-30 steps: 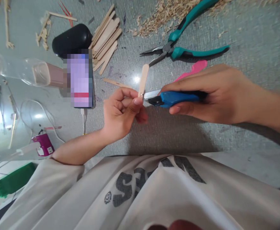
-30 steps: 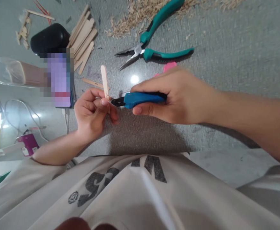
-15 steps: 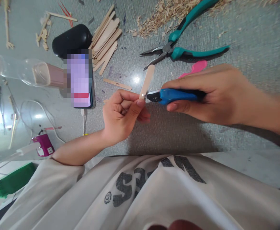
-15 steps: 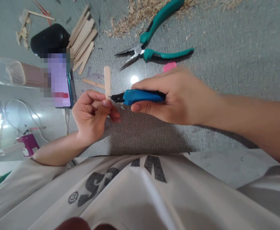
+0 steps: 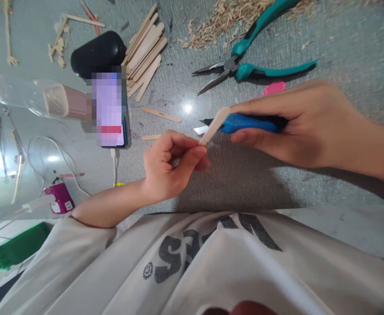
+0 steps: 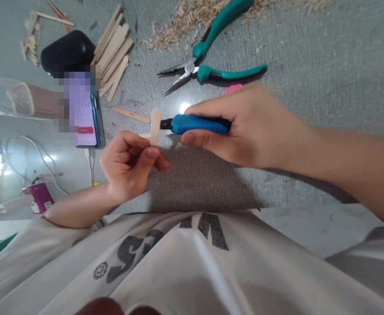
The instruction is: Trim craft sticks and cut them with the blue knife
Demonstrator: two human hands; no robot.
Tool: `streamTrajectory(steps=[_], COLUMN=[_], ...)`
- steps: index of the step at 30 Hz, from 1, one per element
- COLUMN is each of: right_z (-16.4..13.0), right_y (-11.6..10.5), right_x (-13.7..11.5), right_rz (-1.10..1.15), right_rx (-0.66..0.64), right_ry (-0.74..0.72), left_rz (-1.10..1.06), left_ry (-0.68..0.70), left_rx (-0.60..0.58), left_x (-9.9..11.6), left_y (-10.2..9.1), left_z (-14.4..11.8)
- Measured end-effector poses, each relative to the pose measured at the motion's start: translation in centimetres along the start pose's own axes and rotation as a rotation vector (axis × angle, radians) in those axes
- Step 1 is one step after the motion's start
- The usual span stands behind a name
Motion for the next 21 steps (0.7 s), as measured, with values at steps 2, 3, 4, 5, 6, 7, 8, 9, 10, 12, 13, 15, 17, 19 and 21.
streamTrajectory(steps=[2,3,4,5,6,7,8,9,10,12,13,15,17,19,21], right_z=[0.1,0.1,0.1,0.1,0.1,0.1,0.1,0.1,0.0,0.0,0.0,0.0,-0.1,-0.1,-0.1], right_y=[0.5,0.8,0.7,0.7,0.8,0.9,1.0,1.1,1.2,1.2,1.3,1.4,1.5,1.6,1.6], right_x=[-0.3,-0.5,-0.7,-0.8,-0.8,-0.8,-0.8,-0.7,-0.6,-0.4,-0.2,0.1,0.3,0.2,0.0], right_rz=[0.009,0.007,0.002,0.0,0.002,0.006,0.01,0.01,0.009,0.008,0.011,0.012,-0.001,0.001,0.01], right_rx=[-0.079,-0.119,-0.119,-0.125,-0.135,-0.144,-0.151,-0.158,-0.162,-0.159,-0.16,-0.167,-0.169,-0.166,-0.157], right_ry=[-0.02,-0.035,-0.042,-0.045,-0.044,-0.041,-0.036,-0.031,-0.033,-0.041,-0.047,-0.051,-0.047,-0.064,-0.077], left_rz=[-0.011,-0.02,-0.03,-0.04,-0.048,-0.052,-0.052,-0.049,-0.044,-0.038,-0.037,-0.043,-0.049,-0.043,-0.022], left_ry=[-0.057,-0.089,-0.117,-0.141,-0.161,-0.18,-0.197,-0.211,-0.222,-0.228,-0.223,-0.202,-0.172,-0.146,-0.136], left_rx=[0.033,0.053,0.068,0.075,0.077,0.072,0.068,0.065,0.065,0.066,0.067,0.07,0.073,0.073,0.07], left_x=[-0.5,-0.8,-1.1,-1.4,-1.7,-1.9,-2.1,-2.2,-2.3,-2.3,-2.3,-2.1,-1.9,-1.8,-1.7], left_y=[-0.2,-0.4,-0.5,-0.6,-0.6,-0.6,-0.6,-0.6,-0.7,-0.7,-0.8,-0.8,-0.8,-0.7,-0.7], left_z=[0.1,0.1,0.2,0.3,0.3,0.3,0.3,0.3,0.3,0.3,0.3,0.4,0.4,0.4,0.2])
Point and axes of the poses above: each hand's wrist, its own z-axis towards the middle knuckle, its own y-axis out of the palm, x = y × z, the point moved 9 cm from there along z, towards the middle knuckle, and after that the axes turned 11 degrees about z, right-handed, at the moved point
